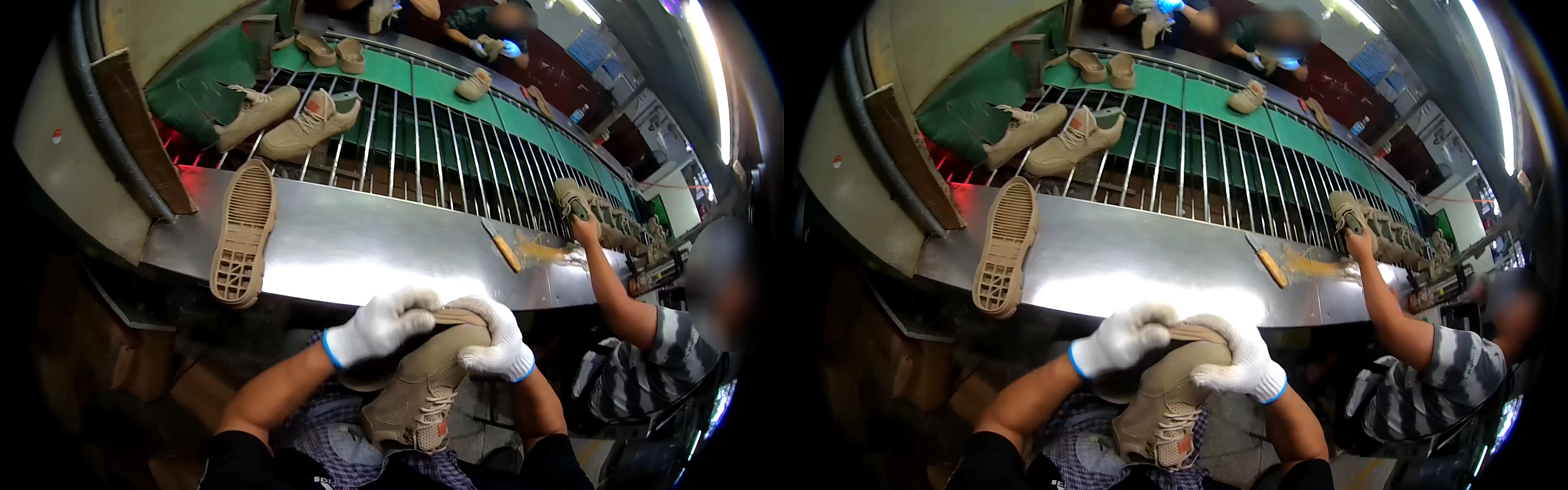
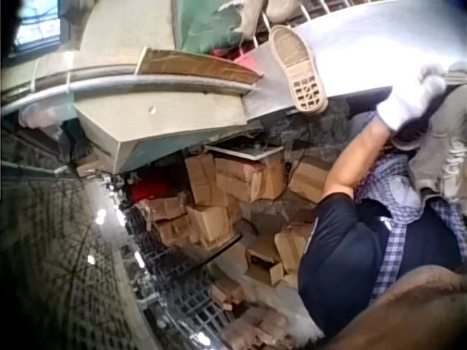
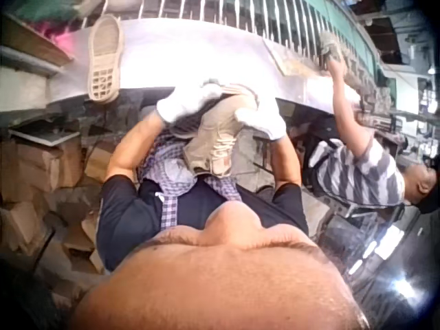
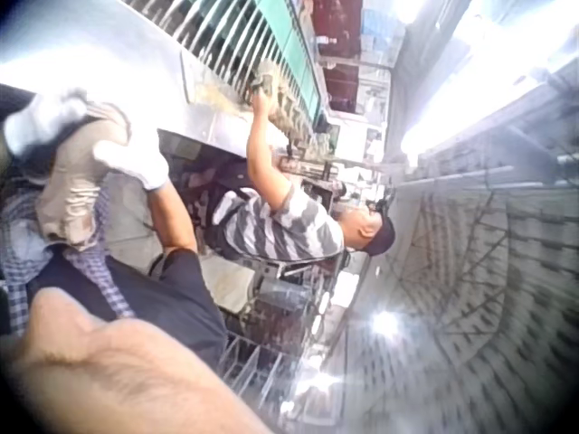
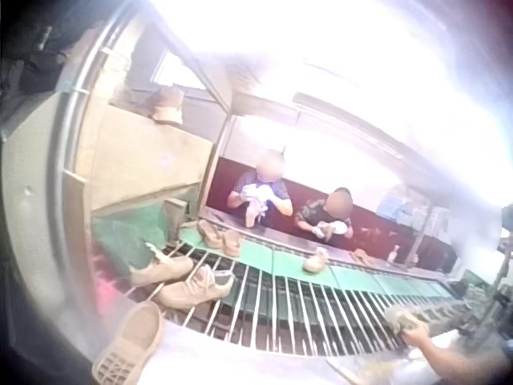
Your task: The person picks up shoes from a conveyor belt, wipes the exterior of the shoes with a cloth, and uses a knife to trim excess material from the soles.
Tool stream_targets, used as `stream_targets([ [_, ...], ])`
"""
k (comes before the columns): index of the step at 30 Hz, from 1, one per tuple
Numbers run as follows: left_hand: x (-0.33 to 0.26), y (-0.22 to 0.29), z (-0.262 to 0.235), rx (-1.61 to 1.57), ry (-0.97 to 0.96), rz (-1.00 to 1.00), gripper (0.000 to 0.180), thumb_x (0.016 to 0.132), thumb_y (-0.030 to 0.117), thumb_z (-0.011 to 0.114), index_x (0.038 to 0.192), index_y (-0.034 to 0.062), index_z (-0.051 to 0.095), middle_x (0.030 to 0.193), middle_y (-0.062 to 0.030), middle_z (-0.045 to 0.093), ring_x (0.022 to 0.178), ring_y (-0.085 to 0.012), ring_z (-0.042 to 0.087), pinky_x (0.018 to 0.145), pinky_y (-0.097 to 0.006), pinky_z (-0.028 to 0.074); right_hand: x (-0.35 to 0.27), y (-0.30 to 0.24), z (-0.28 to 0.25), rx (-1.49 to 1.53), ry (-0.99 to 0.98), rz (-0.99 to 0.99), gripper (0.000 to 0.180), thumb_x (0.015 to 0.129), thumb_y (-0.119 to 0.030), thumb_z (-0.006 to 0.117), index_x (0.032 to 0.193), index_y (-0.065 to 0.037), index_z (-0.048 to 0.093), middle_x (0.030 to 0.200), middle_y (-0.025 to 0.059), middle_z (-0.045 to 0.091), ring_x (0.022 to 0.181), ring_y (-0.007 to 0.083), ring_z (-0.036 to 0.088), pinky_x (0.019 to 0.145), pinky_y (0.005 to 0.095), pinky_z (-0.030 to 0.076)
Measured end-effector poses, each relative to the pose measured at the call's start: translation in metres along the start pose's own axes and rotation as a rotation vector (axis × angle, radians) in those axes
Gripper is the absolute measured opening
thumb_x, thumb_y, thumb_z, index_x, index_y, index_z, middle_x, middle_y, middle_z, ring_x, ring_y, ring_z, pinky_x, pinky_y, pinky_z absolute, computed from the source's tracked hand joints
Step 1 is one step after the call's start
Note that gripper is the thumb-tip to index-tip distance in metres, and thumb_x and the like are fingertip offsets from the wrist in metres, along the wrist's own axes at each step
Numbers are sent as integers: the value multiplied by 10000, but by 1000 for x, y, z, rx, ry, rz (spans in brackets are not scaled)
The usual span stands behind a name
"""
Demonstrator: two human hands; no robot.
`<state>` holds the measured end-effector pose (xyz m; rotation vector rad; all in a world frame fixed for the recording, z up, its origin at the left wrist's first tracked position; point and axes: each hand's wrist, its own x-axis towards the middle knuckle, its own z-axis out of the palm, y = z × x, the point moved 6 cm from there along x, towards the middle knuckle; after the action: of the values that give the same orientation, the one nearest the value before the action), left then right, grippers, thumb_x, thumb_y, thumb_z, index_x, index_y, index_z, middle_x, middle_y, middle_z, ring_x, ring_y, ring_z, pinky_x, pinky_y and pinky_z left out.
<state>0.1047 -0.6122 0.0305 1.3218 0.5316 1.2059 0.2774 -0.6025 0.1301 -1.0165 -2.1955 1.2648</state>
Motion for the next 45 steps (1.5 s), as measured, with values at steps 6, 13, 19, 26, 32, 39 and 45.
stream_targets([
  [6, -6, 11, 25, 299, 25, -79, 523, 1037, 397, 709, 1329, -34, 660, 1127, -177, 760, 1086, -263, 731, 997, -359, 565, -26, 42, -8, -22, -45, 204, 667, 869, -418, 807, 1362, 0, 641, 1226, 149, 731, 1135, 241, 697, 1007, 393, 549],
  [13, -47, 18, 15, 483, -365, -146, 902, 870, 173, 824, 1613, -1, 342, 1535, -265, 532, 1427, -378, 554, 1167, -420, 494, -40, 71, -16, 194, 21, 288, 820, 836, -582, 845, 1354, 14, 623, 1277, 110, 679, 1200, 201, 631, 1069, 376, 496],
  [19, -15, 34, 22, 358, -343, -20, 813, 801, -56, 636, 1586, -6, 431, 1563, -239, 532, 1410, -355, 575, 1169, -390, 494, -26, 49, -14, 160, 4, 151, 766, 810, -501, 883, 1340, 1, 648, 1253, 120, 700, 1180, 223, 664, 1054, 392, 518],
  [26, 0, 0, 0, -144, -333, -288, 765, 815, -87, 618, 1567, -17, 495, 1532, -181, 586, 1355, -258, 606, 1191, -375, 458, -24, 44, -6, 290, -37, 152, 769, 791, -504, 894, 1303, 18, 659, 1255, 117, 689, 1159, 222, 663, 1027, 391, 526],
  [32, -30, 33, 21, 303, -319, -178, 835, 834, -29, 612, 1637, 48, 396, 1542, -237, 567, 1297, -303, 664, 1092, -361, 540, -33, 76, -8, 226, -34, 144, 732, 837, -489, 864, 1330, 2, 638, 1272, 111, 675, 1182, 224, 647, 1049, 392, 516],
  [39, -44, 47, 38, 511, -239, -126, 868, 805, -14, 609, 1630, -24, 340, 1556, -302, 518, 1305, -362, 664, 1079, -361, 565, -35, 69, -5, 291, -60, 131, 815, 813, -489, 896, 1393, -5, 590, 1281, 115, 660, 1195, 221, 641, 1063, 390, 508],
  [45, -65, 66, 40, 485, -108, -19, 1061, 831, 241, 886, 1594, -132, 250, 1492, -377, 513, 1362, -405, 604, 1142, -426, 483, -33, 53, 17, 826, 216, -4, 952, 885, -508, 834, 1575, -12, 404, 1295, 128, 641, 1200, 243, 626, 1075, 394, 507],
])
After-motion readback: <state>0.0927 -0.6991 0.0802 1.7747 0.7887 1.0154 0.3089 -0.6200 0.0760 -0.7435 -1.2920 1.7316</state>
